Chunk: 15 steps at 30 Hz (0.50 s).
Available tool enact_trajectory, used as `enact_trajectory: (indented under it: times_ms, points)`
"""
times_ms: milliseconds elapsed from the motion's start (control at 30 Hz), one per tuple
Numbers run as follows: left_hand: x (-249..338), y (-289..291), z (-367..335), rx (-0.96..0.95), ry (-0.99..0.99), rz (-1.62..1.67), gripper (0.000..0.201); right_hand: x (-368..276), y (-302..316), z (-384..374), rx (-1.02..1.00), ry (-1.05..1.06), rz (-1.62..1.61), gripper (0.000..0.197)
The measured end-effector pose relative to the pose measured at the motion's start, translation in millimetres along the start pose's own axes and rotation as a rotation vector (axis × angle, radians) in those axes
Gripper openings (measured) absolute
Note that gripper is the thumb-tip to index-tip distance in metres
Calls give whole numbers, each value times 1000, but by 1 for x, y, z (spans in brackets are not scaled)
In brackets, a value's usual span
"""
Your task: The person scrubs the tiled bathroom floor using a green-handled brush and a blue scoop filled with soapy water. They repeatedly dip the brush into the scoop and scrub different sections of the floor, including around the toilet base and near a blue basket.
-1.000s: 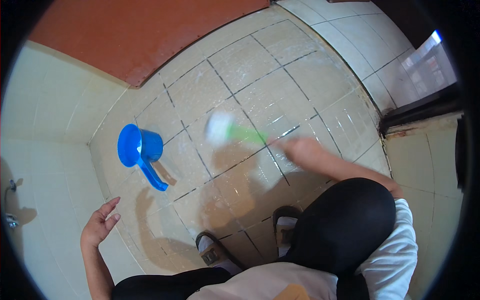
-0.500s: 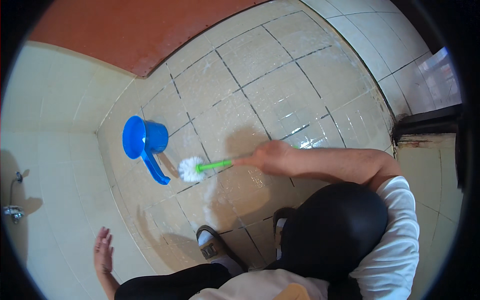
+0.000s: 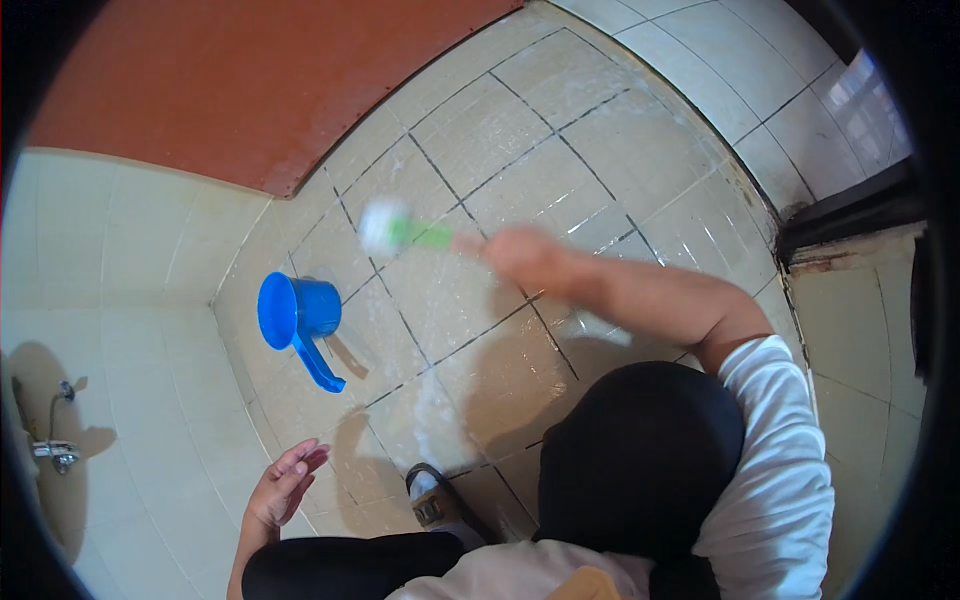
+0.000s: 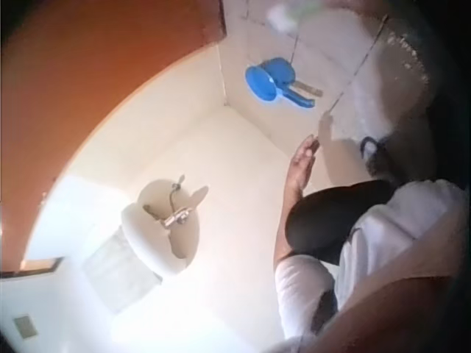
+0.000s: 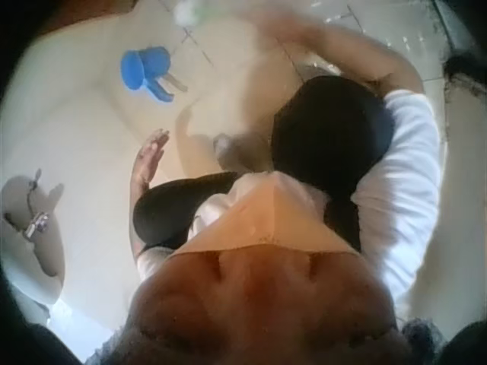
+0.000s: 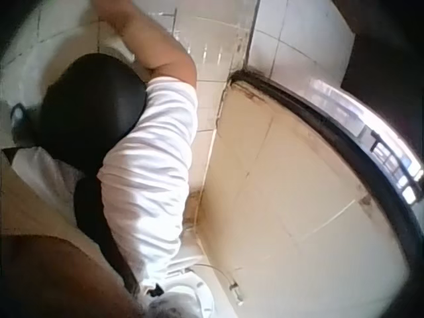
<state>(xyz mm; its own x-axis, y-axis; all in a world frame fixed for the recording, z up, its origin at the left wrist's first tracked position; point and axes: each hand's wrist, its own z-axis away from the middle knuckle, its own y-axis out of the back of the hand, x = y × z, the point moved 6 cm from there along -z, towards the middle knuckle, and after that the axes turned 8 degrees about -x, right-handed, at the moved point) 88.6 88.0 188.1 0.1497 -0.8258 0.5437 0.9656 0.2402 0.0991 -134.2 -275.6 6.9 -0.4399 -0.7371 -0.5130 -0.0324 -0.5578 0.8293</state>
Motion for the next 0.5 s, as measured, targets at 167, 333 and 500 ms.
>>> enact_trajectory:
  times_ms: [167, 333, 500]
  points:
    - [59, -34, -10, -156, -143, -219, 45, -28, -11, 42, 85, 171, -86, 48]
    - [59, -23, -18, -165, -270, -179, 41, 133, 96, 116, 342, -738, 2, 54]
    - [76, -15, -29, -107, -395, -114, 41, 149, 67, 136, 229, -768, -105, 53]
